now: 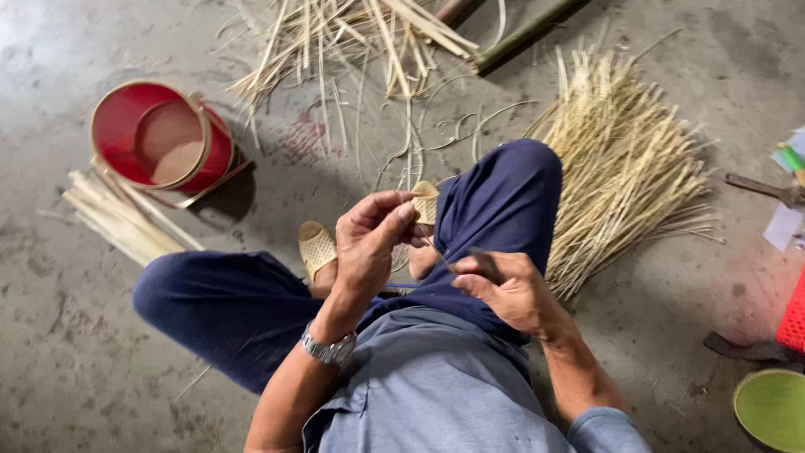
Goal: The person sits on the floor and uses a knife to split long bamboo strips into thinner strands. They repeatedly peel and separate the strips, accumulating a pile of processed bamboo on the floor.
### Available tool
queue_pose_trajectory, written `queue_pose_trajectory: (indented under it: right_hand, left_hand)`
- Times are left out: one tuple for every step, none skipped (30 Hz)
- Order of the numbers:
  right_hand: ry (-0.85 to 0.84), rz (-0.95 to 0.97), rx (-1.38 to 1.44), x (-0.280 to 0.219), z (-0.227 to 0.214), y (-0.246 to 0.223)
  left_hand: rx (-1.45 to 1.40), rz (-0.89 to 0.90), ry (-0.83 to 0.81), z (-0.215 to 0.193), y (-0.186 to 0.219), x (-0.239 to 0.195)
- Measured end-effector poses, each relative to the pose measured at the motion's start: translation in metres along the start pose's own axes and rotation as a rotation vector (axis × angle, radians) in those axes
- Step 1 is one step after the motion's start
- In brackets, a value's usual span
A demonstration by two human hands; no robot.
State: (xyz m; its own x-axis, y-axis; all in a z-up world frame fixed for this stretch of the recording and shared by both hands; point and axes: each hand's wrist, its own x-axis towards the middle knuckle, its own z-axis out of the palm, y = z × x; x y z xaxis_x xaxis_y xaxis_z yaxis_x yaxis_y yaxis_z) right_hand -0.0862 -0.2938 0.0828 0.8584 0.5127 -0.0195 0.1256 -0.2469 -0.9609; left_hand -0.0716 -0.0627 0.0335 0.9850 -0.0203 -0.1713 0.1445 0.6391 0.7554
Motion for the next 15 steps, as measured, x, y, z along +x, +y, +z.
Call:
queue_pose_trajectory:
  right_hand:
    - [0.016, 0.056, 0.054, -0.001, 0.002, 0.000]
    - [0.032, 0.113, 0.106, -0.004, 0.004, 0.000]
    - [0.053, 0.169, 0.156, -0.005, 0.006, 0.000]
    - [0.058, 0.217, 0.167, -0.004, 0.008, 0.001]
    - [0.069, 0.269, 0.177, -0.005, 0.010, 0.003]
    - [0.080, 0.322, 0.187, -0.006, 0.012, 0.004]
    - [0.078, 0.325, 0.171, -0.006, 0.014, 0.006]
    - [0.076, 0.327, 0.155, -0.007, 0.016, 0.008]
    - [0.072, 0.328, 0.138, -0.006, 0.017, 0.010]
    - [0.086, 0.327, 0.152, -0.006, 0.018, 0.012]
    - [0.100, 0.325, 0.166, -0.006, 0.020, 0.014]
    - [0.113, 0.323, 0.180, -0.007, 0.021, 0.017]
    - [0.129, 0.353, 0.183, -0.008, 0.020, 0.020]
    - [0.145, 0.383, 0.185, -0.011, 0.019, 0.023]
    - [0.159, 0.411, 0.186, -0.013, 0.017, 0.026]
  left_hand:
    - [-0.041, -0.004, 0.035, -0.004, -0.001, 0.002]
    - [-0.083, -0.007, 0.069, -0.007, -0.001, 0.002]
    - [-0.102, -0.003, 0.079, -0.010, -0.003, 0.001]
    - [-0.122, 0.001, 0.088, -0.012, -0.005, 0.002]
    - [-0.143, 0.000, 0.094, -0.014, -0.007, 0.002]
    - [-0.142, 0.006, 0.108, -0.015, -0.009, 0.002]
    - [-0.142, 0.012, 0.118, -0.016, -0.012, 0.002]
    - [-0.141, 0.017, 0.129, -0.017, -0.013, 0.001]
    - [-0.139, 0.011, 0.130, -0.019, -0.015, 0.001]
    - [-0.138, 0.004, 0.131, -0.020, -0.016, 0.001]
    - [-0.134, -0.002, 0.132, -0.022, -0.016, 0.001]
    - [-0.118, -0.036, 0.138, -0.024, -0.017, 0.001]
    - [-0.101, -0.069, 0.145, -0.026, -0.018, 0.002]
    - [-0.085, -0.103, 0.152, -0.028, -0.019, 0.003]
    - [-0.047, -0.084, 0.170, -0.031, -0.019, 0.004]
